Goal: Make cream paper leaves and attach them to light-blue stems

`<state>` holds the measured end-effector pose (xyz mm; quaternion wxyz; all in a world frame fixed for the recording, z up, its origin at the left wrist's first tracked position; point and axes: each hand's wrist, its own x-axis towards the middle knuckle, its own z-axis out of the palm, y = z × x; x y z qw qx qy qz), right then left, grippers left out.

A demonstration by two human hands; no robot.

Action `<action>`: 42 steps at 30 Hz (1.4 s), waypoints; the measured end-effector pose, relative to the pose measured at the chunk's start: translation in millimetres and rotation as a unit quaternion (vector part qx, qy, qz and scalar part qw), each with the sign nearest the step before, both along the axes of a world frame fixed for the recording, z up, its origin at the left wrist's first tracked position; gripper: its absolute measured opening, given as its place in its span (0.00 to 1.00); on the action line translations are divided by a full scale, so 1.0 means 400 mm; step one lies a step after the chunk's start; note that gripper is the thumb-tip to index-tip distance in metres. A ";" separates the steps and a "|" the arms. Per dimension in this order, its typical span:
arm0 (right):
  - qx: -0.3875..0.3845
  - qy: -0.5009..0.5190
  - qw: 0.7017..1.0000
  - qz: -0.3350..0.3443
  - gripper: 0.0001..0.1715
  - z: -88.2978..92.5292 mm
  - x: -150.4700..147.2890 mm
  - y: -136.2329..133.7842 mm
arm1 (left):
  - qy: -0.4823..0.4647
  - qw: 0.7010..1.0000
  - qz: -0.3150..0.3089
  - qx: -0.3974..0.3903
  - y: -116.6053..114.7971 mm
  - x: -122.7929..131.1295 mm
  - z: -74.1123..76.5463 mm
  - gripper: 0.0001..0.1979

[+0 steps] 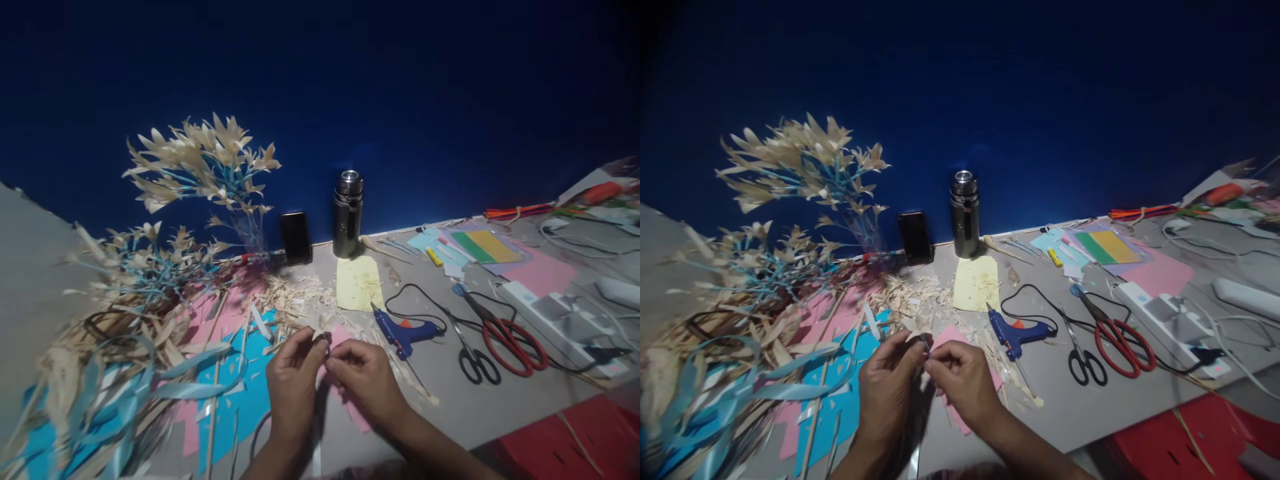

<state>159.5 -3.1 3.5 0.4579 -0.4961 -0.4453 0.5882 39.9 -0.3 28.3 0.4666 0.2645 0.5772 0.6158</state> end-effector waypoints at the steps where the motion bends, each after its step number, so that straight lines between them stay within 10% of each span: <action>1: -0.002 -0.002 1.000 0.006 0.11 -0.001 -0.001 0.000 | -0.003 1.000 0.000 -0.001 0.001 0.000 0.004 0.17; 42: 0.050 0.116 0.991 -0.037 0.14 0.047 0.023 0.035 | 0.305 0.928 -0.055 0.205 -0.033 -0.025 -0.042 0.04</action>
